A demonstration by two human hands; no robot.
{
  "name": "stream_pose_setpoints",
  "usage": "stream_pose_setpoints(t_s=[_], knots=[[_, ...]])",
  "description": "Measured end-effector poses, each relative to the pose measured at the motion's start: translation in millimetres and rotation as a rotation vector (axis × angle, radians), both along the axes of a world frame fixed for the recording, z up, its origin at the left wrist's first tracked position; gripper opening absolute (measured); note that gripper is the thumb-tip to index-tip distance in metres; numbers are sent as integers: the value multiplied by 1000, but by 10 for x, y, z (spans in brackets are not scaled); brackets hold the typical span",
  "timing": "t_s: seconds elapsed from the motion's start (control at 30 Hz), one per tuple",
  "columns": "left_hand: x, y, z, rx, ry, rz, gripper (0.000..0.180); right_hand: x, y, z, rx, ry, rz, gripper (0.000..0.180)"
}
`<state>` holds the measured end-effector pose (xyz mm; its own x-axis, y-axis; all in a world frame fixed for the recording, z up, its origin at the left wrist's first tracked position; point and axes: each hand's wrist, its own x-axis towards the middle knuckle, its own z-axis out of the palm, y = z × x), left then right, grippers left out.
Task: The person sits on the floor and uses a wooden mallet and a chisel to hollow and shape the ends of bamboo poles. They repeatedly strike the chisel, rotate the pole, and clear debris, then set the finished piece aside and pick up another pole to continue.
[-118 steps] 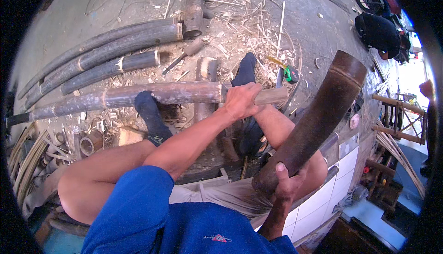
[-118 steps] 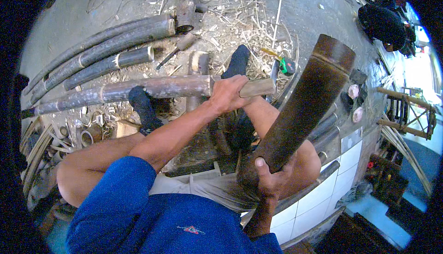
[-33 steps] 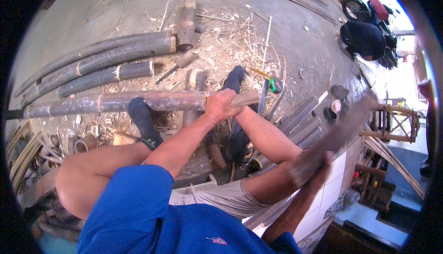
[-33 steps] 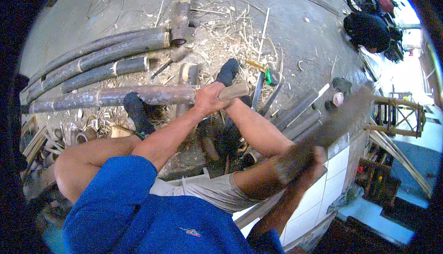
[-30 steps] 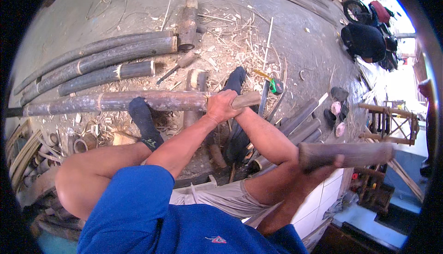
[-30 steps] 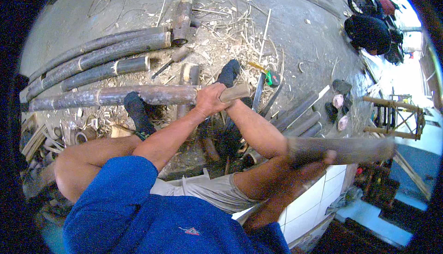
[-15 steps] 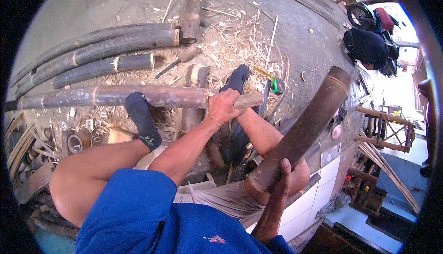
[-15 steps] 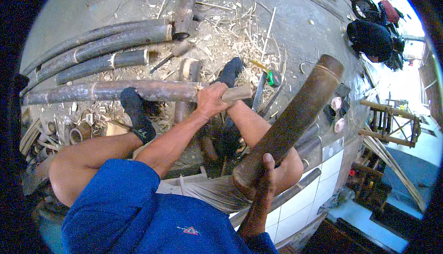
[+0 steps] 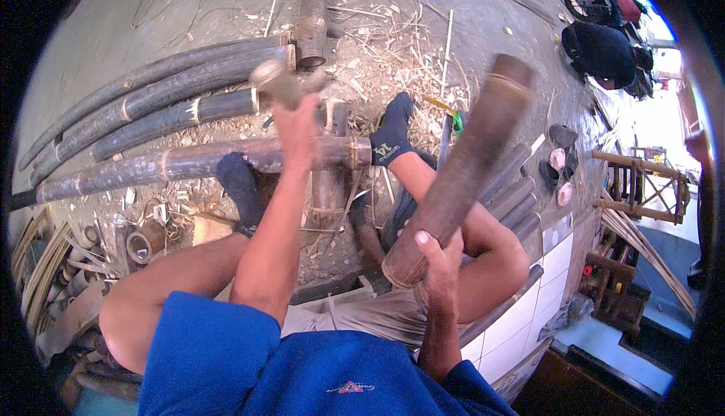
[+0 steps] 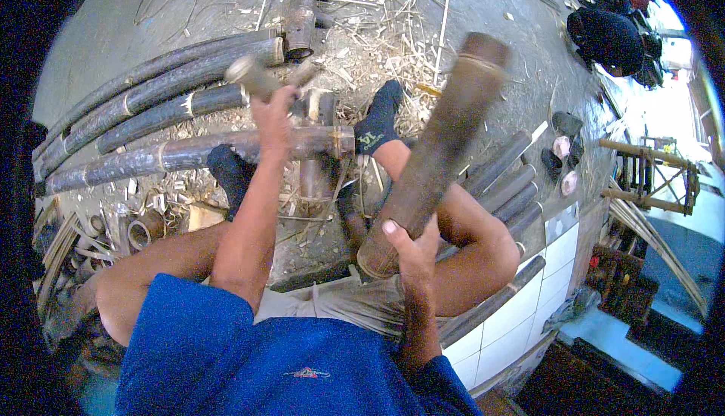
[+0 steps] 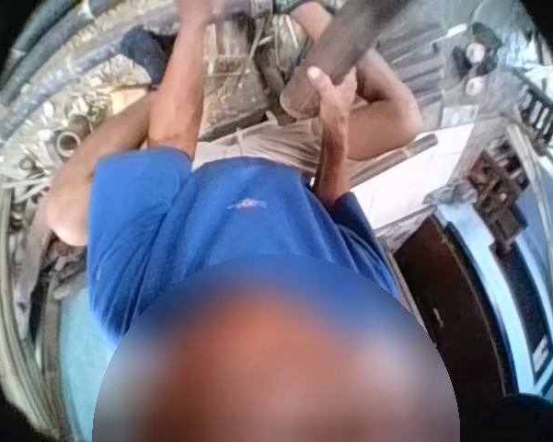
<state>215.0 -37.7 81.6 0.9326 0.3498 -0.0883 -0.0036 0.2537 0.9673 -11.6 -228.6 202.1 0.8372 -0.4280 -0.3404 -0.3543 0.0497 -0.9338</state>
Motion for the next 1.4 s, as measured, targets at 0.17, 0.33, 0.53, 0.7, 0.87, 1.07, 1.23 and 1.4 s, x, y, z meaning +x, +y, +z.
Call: stream_pose_setpoints(t_s=[0.17, 0.33, 0.53, 0.7, 0.87, 1.07, 1.23, 1.4], knots=[[-331, 395, -183, -592, 94, 130, 28, -50, 229, -112, -71, 49, 163, 76], [-455, 398, -277, -579, 55, 89, 28, -8, 374, 50, -250, 89, 312, 78], [-450, 328, -245, -579, 63, 84, 26, 62, 429, 170, -364, 146, 385, 84], [-477, 313, -187, -559, 64, 98, 24, 53, 464, 164, -443, 140, 401, 91], [-485, 306, -152, -519, 61, 84, 25, 78, 439, 171, -443, 168, 415, 88], [-504, 306, -203, -434, 42, 65, 23, 87, 419, 146, -500, 147, 462, 97], [-544, 291, -322, -277, 2, 31, 16, 482, 517, 475, -680, 56, 573, 102], [-590, 294, -253, -253, -18, 8, 13, 1450, 727, 1225, -914, -670, 650, 111]])
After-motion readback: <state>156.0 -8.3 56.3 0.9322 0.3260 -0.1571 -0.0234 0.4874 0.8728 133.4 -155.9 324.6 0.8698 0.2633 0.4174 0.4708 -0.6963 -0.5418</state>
